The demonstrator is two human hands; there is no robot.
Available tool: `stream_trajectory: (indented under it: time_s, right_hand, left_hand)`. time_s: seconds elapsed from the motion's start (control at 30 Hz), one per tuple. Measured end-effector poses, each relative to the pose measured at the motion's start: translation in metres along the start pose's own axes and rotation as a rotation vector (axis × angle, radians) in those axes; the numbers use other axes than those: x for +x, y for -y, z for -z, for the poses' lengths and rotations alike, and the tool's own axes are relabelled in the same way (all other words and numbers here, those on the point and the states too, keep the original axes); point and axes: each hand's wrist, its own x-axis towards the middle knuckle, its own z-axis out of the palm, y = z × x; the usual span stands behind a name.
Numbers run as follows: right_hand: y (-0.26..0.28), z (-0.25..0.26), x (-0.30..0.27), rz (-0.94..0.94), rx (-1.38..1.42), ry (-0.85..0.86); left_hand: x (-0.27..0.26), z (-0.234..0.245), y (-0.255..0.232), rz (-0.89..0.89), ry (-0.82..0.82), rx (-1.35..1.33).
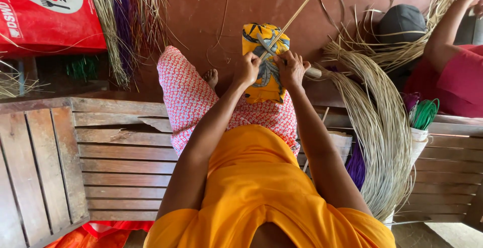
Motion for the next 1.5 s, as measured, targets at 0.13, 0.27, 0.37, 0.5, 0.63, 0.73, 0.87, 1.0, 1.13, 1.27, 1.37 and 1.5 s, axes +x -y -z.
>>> stream_trajectory:
  time_s: [0.13,0.27,0.37,0.5,0.63,0.73,0.87,1.0,1.13,1.27,1.37,1.5]
  right_hand:
    - [0.001,0.008,0.004,0.004,0.001,0.007]
    - [0.0,0.01,0.003,-0.004,0.03,0.021]
    - [-0.001,0.007,0.005,0.0,0.05,0.025]
    - [0.004,0.01,0.004,-0.014,0.049,0.026]
    - [0.007,0.01,0.004,0.006,0.028,0.018]
    - [0.005,0.009,0.004,0.022,0.013,0.004]
    - [0.01,0.011,0.003,0.039,0.028,0.011]
    - [0.011,0.008,0.002,0.06,0.012,-0.015]
    - [0.006,0.009,0.001,0.071,0.022,-0.014]
    - [0.002,0.008,-0.001,0.095,0.012,-0.026]
    - [0.008,0.009,-0.003,0.129,0.011,-0.032]
    - [0.005,0.002,-0.006,0.142,-0.005,-0.047]
  left_hand:
    - [-0.019,0.011,0.01,-0.082,-0.073,-0.065]
    - [-0.045,0.033,0.02,-0.082,-0.028,-0.23]
    - [-0.065,0.058,0.016,-0.053,0.018,-0.293]
    - [-0.099,0.085,0.018,-0.037,0.033,-0.306]
    - [-0.124,0.102,0.032,-0.013,0.039,-0.334]
    - [-0.149,0.13,0.022,-0.058,0.078,-0.334]
    - [-0.176,0.144,0.034,0.012,0.105,-0.389]
    - [-0.194,0.151,0.054,0.085,0.129,-0.437]
    - [-0.226,0.167,0.059,0.09,0.139,-0.428]
    - [-0.266,0.194,0.055,0.092,0.096,-0.34]
    - [-0.291,0.211,0.056,0.192,0.11,-0.38]
    - [-0.293,0.224,0.042,0.275,0.175,-0.287]
